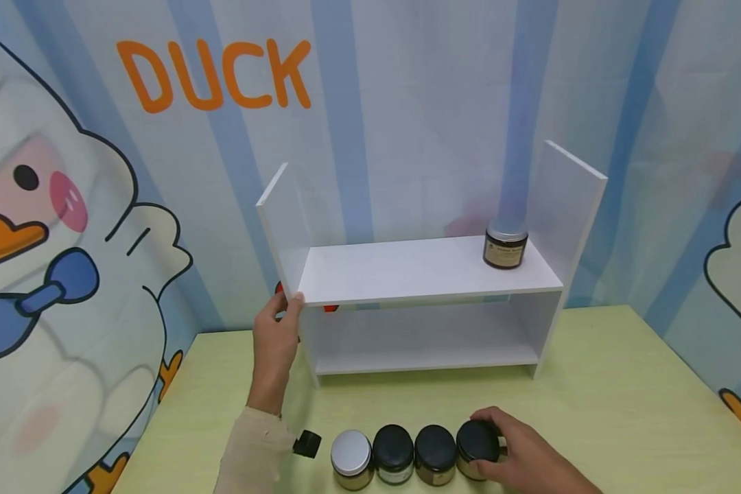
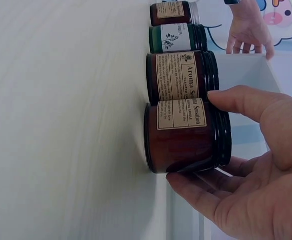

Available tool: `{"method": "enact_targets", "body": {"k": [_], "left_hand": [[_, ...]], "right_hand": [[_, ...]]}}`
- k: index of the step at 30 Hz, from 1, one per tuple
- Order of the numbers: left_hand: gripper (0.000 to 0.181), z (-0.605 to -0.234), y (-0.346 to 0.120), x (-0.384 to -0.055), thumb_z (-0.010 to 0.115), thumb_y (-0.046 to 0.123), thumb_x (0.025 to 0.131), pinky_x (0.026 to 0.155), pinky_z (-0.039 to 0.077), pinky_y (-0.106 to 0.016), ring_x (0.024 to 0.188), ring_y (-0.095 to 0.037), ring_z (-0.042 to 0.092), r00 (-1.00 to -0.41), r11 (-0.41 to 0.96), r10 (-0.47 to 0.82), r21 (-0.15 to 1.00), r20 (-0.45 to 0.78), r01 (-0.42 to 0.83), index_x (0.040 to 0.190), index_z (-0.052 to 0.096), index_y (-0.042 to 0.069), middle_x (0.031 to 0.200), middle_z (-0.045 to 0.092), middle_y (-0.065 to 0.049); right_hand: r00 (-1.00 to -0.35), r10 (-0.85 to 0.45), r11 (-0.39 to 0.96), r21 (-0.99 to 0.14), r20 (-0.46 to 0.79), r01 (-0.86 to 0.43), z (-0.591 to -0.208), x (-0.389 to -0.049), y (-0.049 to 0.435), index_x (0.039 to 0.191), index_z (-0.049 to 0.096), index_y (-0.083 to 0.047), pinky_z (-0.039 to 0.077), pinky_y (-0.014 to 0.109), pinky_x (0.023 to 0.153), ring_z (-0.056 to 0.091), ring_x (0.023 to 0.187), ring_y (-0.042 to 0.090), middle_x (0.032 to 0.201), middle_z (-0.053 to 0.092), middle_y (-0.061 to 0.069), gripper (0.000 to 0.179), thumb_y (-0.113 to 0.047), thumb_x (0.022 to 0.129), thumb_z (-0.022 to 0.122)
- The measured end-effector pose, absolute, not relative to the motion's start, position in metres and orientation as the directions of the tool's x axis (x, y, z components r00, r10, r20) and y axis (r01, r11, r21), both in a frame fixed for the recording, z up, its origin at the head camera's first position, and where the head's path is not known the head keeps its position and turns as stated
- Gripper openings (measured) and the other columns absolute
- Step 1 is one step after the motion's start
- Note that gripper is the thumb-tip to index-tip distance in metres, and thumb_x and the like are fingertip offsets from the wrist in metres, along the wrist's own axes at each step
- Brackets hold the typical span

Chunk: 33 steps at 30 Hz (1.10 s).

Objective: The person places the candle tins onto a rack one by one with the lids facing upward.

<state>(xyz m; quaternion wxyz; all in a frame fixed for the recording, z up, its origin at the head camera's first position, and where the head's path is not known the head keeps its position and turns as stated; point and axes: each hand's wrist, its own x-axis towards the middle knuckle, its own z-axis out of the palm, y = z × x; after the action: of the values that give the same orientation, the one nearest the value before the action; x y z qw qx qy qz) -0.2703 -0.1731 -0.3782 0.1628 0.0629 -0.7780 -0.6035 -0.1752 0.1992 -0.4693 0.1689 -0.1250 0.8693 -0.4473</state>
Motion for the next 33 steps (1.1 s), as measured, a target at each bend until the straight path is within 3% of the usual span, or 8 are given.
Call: {"method": "enact_targets", "body": {"k": [9,17,33], "left_hand": [[0.051,-0.3786,-0.1736,-0.2712,0.053,0.054,0.101,0.078,0.046,-0.039,0.101,-0.025,0.051,-0.938,0.268,-0.295,0.958,0.182,0.102,0.138,0.06,0.02,0.126,0.059,-0.006],[0.052,-0.3793,-0.1741,-0.2704,0.053,0.055,0.1,0.078,0.046,-0.039,0.103,-0.032,0.052,-0.941,0.263,-0.284,0.959,0.184,0.108,0.139,0.059,0.021,0.127,0.059,-0.006],[0.05,-0.379,-0.1739,-0.2708,0.053,0.054,0.101,0.077,0.046,-0.039,0.1,-0.032,0.052,-0.941,0.263,-0.286,0.959,0.184,0.107,0.137,0.061,0.02,0.125,0.059,-0.006]], "right_hand": [[-0.906,-0.387,0.547,-0.834,-0.172,-0.076,-0.4715,-0.1771,0.2012,0.132,0.054,-0.001,0.053,0.041,0.082,0.06,0.114,0.033,0.124,0.063,0.013,0.059,-0.027,0.086,0.081],[-0.899,-0.413,0.529,-0.842,-0.146,-0.106,-0.4715,-0.1772,0.2025,0.13,0.055,-0.002,0.052,0.036,0.078,0.06,0.111,0.031,0.12,0.064,0.011,0.055,-0.025,0.087,0.079],[-0.909,-0.389,0.536,-0.84,-0.152,-0.089,-0.4727,-0.1808,0.2017,0.133,0.055,0.001,0.053,0.043,0.079,0.062,0.11,0.036,0.122,0.064,0.013,0.058,-0.021,0.086,0.08]]}}
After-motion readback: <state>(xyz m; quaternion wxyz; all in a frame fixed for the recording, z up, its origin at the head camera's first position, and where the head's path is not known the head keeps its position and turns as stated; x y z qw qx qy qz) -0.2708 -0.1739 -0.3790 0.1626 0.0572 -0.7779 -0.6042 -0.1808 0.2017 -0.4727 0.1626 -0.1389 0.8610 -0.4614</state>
